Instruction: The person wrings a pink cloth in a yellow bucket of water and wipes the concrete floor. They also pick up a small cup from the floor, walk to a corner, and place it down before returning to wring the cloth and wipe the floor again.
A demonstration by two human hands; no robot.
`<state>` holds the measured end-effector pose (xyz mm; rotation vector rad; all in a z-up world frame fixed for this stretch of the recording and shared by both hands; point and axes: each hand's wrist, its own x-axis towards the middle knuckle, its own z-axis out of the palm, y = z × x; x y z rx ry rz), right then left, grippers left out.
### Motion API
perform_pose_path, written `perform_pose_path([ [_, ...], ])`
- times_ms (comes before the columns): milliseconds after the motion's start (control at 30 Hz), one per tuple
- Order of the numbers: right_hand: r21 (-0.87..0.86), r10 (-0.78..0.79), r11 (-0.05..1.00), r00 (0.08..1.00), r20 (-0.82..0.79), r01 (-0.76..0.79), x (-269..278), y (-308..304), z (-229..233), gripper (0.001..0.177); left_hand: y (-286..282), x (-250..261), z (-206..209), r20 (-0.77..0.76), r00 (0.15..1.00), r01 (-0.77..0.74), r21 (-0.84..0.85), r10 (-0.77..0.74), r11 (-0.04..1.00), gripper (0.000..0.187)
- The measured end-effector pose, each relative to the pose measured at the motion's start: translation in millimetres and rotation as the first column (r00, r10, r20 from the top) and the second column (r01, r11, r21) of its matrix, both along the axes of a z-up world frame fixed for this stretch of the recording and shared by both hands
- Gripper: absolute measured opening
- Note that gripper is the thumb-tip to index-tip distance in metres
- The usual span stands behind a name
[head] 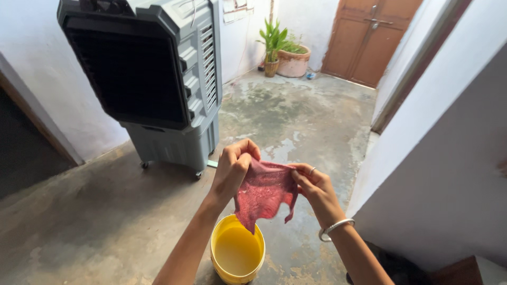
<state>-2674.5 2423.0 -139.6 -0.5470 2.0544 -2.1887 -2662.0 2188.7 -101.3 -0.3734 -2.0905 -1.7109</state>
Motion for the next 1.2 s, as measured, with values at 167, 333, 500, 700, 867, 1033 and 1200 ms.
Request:
perform_pose_path([
  [167,0.009,0.018,1.000,0.998,0.052,-0.018,-57,-16,18,0.028,-13,-30,31,0.066,0.995,-0.063,-0.139,0.073,0.988,0.028],
  [333,0.002,0.072,0.997,0.995,0.063,-0.072,-101,-24,40,0.027,-16,-49,53,0.137,0.974,-0.143,-0.235,0.179,0.961,0.023],
  [500,-0.038,0.183,0.983,0.982,0.040,-0.182,-149,-44,38,0.028,-30,-58,48,0.118,0.968,-0.180,-0.285,0.221,0.942,0.042],
  [700,0.110,0.496,0.865,0.868,-0.034,-0.490,-201,-77,18,0.024,-34,-60,12,-0.141,0.837,-0.540,-0.367,0.529,0.757,0.037],
  [867,0.154,0.678,0.724,0.735,0.023,-0.673,-231,-102,-1,0.025,-24,-55,-17,0.060,0.702,-0.665,-0.302,0.709,0.683,0.025],
  [1033,0.121,0.821,0.562,0.569,0.041,-0.819,-237,-117,-45,0.025,-8,-45,-63,0.346,0.792,-0.609,0.393,0.503,0.689,0.027],
  [1200,0.071,0.837,0.461,0.461,0.296,-0.884,-247,-118,-126,0.037,-15,-50,-152,0.471,0.624,-0.782,0.362,0.624,0.508,0.029],
])
